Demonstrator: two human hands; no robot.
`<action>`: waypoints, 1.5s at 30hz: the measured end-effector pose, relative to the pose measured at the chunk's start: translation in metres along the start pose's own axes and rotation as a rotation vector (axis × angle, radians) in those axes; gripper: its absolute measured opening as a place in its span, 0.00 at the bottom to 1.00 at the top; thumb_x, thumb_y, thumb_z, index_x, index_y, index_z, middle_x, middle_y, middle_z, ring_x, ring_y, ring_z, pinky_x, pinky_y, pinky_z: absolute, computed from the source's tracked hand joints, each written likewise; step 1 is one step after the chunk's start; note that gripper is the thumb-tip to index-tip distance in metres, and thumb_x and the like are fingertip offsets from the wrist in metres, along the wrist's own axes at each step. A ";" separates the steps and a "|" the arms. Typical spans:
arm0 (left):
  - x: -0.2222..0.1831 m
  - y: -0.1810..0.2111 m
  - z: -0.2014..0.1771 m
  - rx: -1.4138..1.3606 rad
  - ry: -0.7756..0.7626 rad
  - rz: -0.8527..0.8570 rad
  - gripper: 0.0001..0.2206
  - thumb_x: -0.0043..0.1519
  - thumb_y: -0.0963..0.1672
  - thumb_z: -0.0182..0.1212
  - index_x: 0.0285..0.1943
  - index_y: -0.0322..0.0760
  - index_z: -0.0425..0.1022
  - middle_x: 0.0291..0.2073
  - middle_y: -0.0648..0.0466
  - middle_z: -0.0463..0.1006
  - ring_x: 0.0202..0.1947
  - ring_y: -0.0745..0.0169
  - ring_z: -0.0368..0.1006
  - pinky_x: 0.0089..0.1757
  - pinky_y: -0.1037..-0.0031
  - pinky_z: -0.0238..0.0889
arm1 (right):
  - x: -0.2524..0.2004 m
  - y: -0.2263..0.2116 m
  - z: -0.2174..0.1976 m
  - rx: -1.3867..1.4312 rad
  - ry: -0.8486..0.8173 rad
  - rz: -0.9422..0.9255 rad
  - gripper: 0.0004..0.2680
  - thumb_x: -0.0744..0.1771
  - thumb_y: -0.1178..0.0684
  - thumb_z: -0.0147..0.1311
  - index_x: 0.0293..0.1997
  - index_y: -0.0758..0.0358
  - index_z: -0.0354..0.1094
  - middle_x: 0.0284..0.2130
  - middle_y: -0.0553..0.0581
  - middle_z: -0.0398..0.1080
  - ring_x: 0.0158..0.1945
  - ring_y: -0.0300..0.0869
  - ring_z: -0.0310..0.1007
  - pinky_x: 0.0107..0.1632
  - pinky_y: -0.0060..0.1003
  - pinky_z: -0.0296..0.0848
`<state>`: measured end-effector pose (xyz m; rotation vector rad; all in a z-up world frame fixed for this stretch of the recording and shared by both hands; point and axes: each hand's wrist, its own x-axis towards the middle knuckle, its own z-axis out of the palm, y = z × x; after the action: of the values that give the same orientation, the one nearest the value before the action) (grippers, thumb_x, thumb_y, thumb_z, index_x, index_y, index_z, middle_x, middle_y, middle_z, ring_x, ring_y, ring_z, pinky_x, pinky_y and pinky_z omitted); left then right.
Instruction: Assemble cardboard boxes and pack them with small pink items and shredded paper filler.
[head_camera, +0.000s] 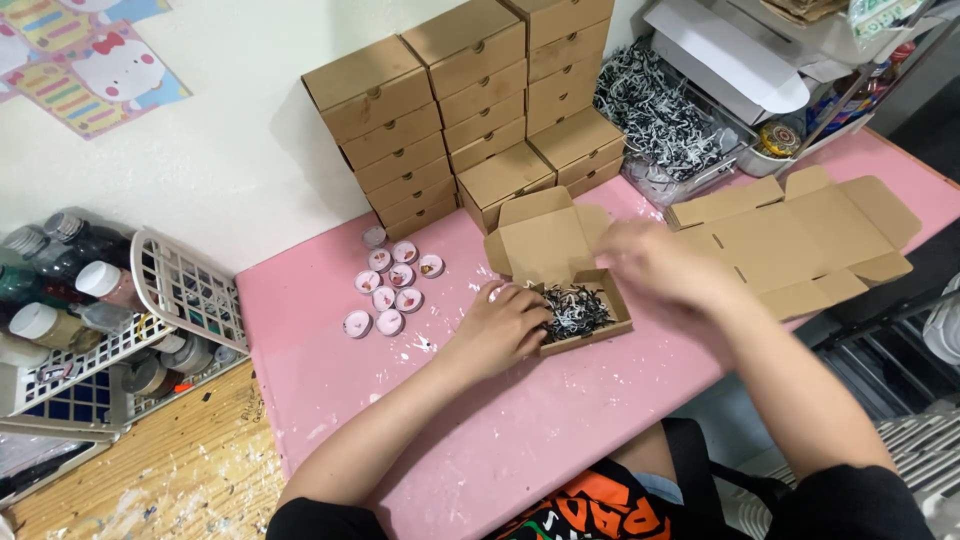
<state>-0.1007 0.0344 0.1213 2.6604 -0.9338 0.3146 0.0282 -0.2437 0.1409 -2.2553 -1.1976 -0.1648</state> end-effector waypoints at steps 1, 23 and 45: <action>0.002 -0.001 -0.002 0.000 -0.002 0.001 0.11 0.61 0.48 0.62 0.48 0.43 0.80 0.47 0.56 0.78 0.57 0.56 0.69 0.61 0.52 0.52 | 0.004 0.013 -0.015 0.001 0.001 0.002 0.06 0.65 0.58 0.57 0.43 0.60 0.75 0.41 0.58 0.75 0.48 0.54 0.75 0.55 0.47 0.72; 0.336 -0.051 0.070 -0.215 -0.037 -0.207 0.10 0.63 0.44 0.54 0.49 0.43 0.81 0.47 0.48 0.83 0.50 0.47 0.78 0.51 0.57 0.69 | 0.080 0.302 -0.043 -0.121 -0.065 0.255 0.21 0.61 0.61 0.52 0.62 0.52 0.70 0.57 0.63 0.71 0.58 0.58 0.71 0.60 0.46 0.68; 0.437 -0.156 0.179 -0.316 0.074 -0.536 0.26 0.62 0.45 0.53 0.69 0.26 0.57 0.57 0.30 0.72 0.57 0.34 0.72 0.55 0.54 0.66 | 0.094 0.216 -0.038 -0.626 -0.434 0.850 0.18 0.59 0.43 0.69 0.49 0.62 0.78 0.50 0.63 0.77 0.54 0.52 0.78 0.54 0.47 0.78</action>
<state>0.3516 -0.1623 0.0541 2.4591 -0.2002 0.1243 0.2607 -0.2896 0.1138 -3.2650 -0.2583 0.3436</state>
